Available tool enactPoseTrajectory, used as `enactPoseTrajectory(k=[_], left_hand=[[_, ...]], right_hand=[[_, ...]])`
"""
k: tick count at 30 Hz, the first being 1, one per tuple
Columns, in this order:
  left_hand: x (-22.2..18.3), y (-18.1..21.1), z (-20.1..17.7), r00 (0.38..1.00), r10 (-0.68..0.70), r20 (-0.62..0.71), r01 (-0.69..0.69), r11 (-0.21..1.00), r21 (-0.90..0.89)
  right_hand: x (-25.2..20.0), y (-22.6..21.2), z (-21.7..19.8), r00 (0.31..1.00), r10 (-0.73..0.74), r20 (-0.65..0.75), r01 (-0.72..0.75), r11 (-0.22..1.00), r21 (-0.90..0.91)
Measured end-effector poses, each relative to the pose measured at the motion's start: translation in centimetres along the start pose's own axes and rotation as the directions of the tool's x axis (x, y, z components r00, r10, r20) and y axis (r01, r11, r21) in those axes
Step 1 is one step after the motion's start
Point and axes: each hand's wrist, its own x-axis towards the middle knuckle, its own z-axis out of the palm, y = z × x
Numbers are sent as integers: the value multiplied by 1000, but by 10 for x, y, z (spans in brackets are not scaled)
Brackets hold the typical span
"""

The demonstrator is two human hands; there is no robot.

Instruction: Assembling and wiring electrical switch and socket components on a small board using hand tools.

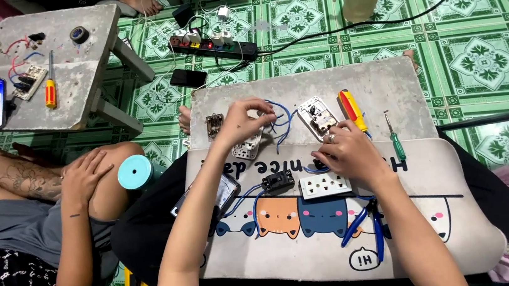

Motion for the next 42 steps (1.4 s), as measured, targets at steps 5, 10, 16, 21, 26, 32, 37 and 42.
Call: enactPoseTrajectory(k=[5, 10, 16, 21, 26, 32, 37, 42], left_hand=[[-10, 4, 18, 976, 188, -110, -172, 975, 140], [-45, 31, 54, 933, 289, -215, -286, 957, 44], [-88, 62, 71, 915, 276, -294, -307, 950, -62], [-101, 76, 68, 934, 224, -278, -298, 918, -261], [-102, 65, 69, 879, 331, -344, -427, 867, -256], [-101, 45, 75, 758, 512, -404, -587, 805, -82], [-107, 52, 68, 654, 673, -344, -694, 715, 79], [-107, 47, 63, 583, 785, -209, -760, 618, 203]], right_hand=[[-2, 3, 6, 961, -123, -249, 110, 992, -64], [-2, 2, 6, 847, -104, -522, 81, 995, -66], [6, -26, -17, 802, -261, -538, 210, 965, -155], [2, -32, -14, 784, -308, -539, 279, 950, -139], [6, -36, -21, 771, -234, -593, 255, 966, -49], [10, -40, -17, 780, -108, -616, 307, 924, 227], [2, -43, -19, 835, -138, -533, 262, 951, 164], [3, -50, -27, 969, 106, -224, 42, 820, 570]])
